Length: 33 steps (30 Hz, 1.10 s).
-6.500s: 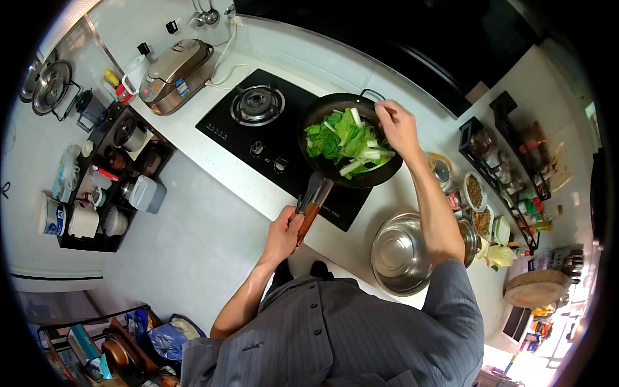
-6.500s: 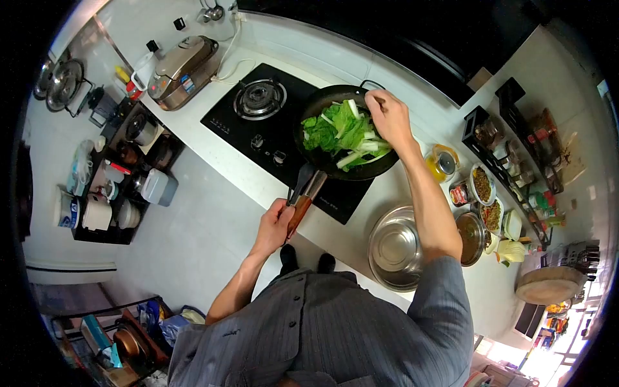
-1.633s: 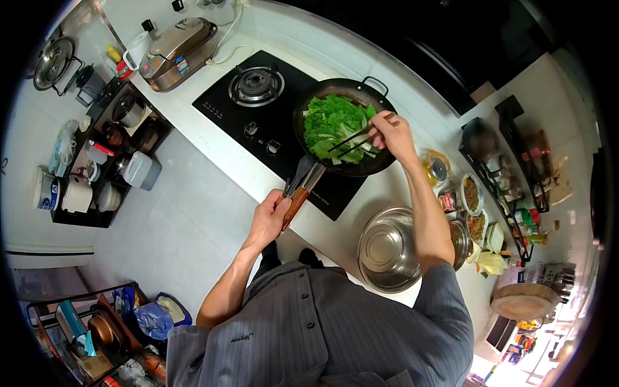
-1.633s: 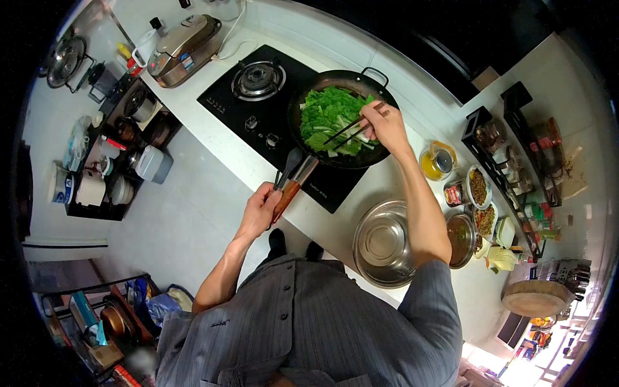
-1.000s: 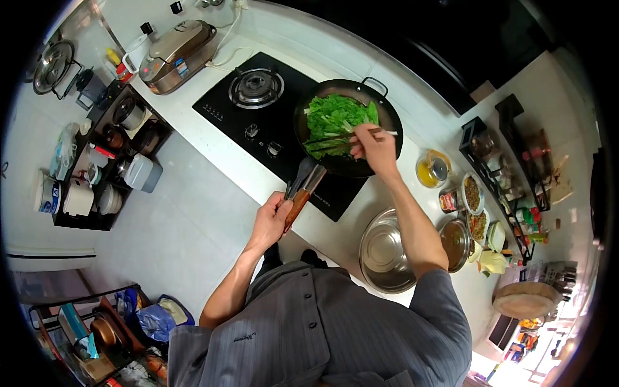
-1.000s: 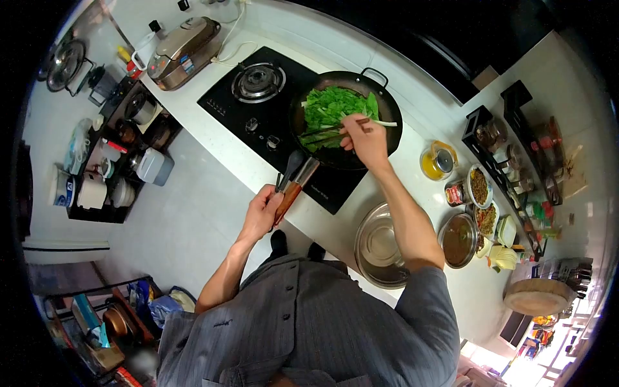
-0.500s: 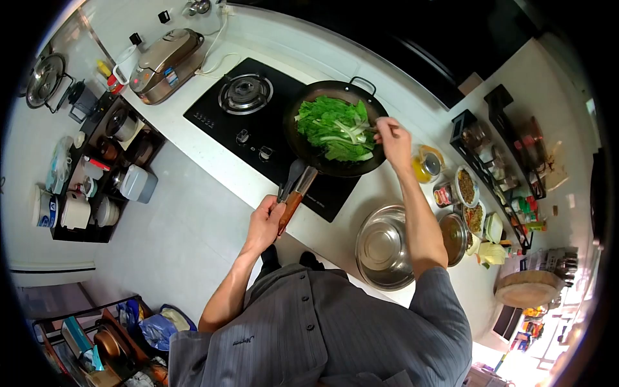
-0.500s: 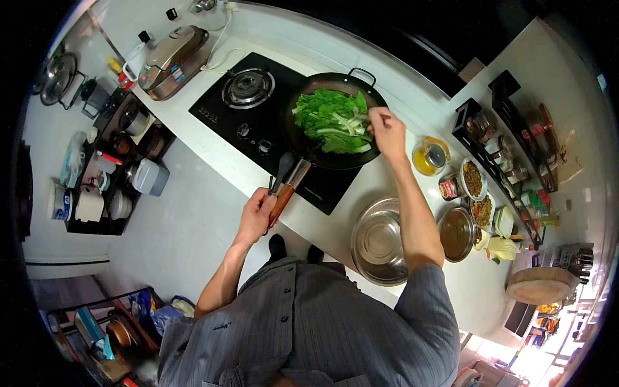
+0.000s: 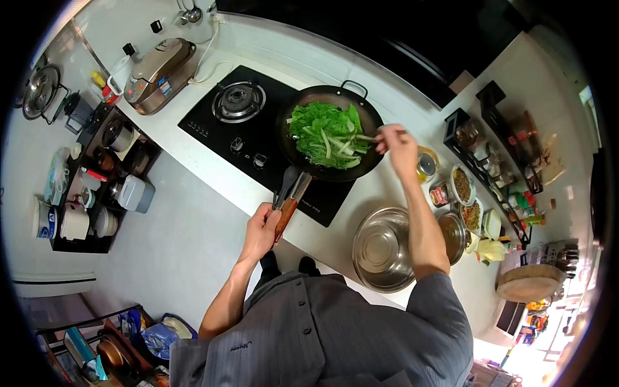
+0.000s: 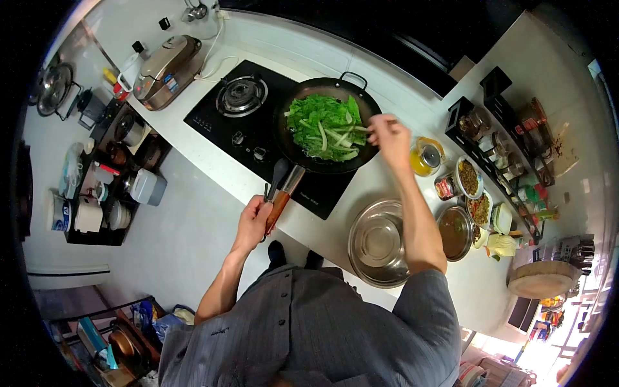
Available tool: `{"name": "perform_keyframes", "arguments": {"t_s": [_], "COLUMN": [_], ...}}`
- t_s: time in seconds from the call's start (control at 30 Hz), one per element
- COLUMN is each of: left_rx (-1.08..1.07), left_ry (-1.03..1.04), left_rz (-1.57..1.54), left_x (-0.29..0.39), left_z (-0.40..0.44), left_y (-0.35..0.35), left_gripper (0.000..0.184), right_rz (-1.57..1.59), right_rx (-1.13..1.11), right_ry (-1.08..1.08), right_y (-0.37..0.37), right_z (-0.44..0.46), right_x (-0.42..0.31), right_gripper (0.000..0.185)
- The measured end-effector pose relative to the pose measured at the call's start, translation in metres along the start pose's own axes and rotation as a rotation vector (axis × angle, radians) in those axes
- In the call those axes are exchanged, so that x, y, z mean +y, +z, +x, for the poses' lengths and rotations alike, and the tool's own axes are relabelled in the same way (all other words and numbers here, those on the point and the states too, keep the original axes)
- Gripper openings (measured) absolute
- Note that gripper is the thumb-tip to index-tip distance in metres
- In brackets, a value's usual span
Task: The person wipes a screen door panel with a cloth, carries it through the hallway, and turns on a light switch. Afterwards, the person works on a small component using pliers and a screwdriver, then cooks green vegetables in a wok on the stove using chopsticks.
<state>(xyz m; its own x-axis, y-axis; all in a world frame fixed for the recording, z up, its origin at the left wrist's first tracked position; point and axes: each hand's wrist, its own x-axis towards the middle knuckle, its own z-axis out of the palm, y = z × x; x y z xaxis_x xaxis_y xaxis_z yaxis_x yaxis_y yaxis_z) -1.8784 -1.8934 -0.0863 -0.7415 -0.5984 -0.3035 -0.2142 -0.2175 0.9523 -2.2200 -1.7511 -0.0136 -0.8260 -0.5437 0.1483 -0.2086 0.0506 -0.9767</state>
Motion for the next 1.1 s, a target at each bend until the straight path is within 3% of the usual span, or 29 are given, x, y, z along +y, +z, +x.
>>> {"name": "perform_keyframes", "arguments": {"t_s": [0.1, 0.23, 0.33, 0.53, 0.57, 0.67, 0.8, 0.87, 0.93, 1.0, 1.1], "left_rx": [0.003, 0.014, 0.010, 0.012, 0.017, 0.002, 0.012, 0.021, 0.009, 0.005, -0.003], "left_ry": [-0.008, -0.001, 0.004, -0.009, -0.008, 0.005, 0.003, -0.013, -0.008, -0.017, -0.012], "left_rz": [0.004, 0.000, 0.002, -0.006, 0.002, -0.009, 0.006, 0.004, -0.001, -0.012, 0.003], "left_x": [0.001, -0.001, -0.002, 0.002, 0.002, -0.005, -0.002, 0.004, 0.001, -0.001, 0.000], "left_z": [-0.002, 0.002, -0.001, -0.003, -0.003, -0.001, -0.002, -0.003, -0.002, -0.002, -0.002], "left_y": [0.000, 0.001, 0.003, 0.003, 0.003, 0.001, 0.002, 0.004, 0.003, 0.002, 0.002], "left_gripper": [0.022, 0.021, 0.020, 0.020, 0.020, 0.020, 0.020, 0.020, 0.020, 0.020, 0.019], "right_rz": [-0.228, -0.114, -0.220, -0.494, -0.436, -0.243, -0.397, -0.420, -0.257, -0.123, -0.101], "right_rx": [0.184, 0.185, 0.096, -0.014, -0.049, -0.190, -0.016, -0.015, -0.126, -0.040, 0.075], "right_ry": [-0.189, -0.015, -0.182, -0.148, -0.055, -0.042, -0.293, -0.296, -0.126, 0.007, -0.129], "right_y": [-0.024, -0.002, 0.035, 0.026, 0.027, 0.037, 0.051, 0.049, 0.042, 0.032, 0.034], "right_z": [0.031, 0.017, -0.016, -0.034, -0.040, -0.036, -0.010, -0.009, -0.007, -0.006, 0.028], "right_x": [0.009, 0.054, 0.056, -0.040, -0.050, -0.011, 0.032, 0.028, 0.012, -0.018, 0.008], "right_gripper": [0.025, 0.022, 0.018, 0.014, 0.014, 0.018, 0.017, 0.016, 0.019, 0.023, 0.023]}}
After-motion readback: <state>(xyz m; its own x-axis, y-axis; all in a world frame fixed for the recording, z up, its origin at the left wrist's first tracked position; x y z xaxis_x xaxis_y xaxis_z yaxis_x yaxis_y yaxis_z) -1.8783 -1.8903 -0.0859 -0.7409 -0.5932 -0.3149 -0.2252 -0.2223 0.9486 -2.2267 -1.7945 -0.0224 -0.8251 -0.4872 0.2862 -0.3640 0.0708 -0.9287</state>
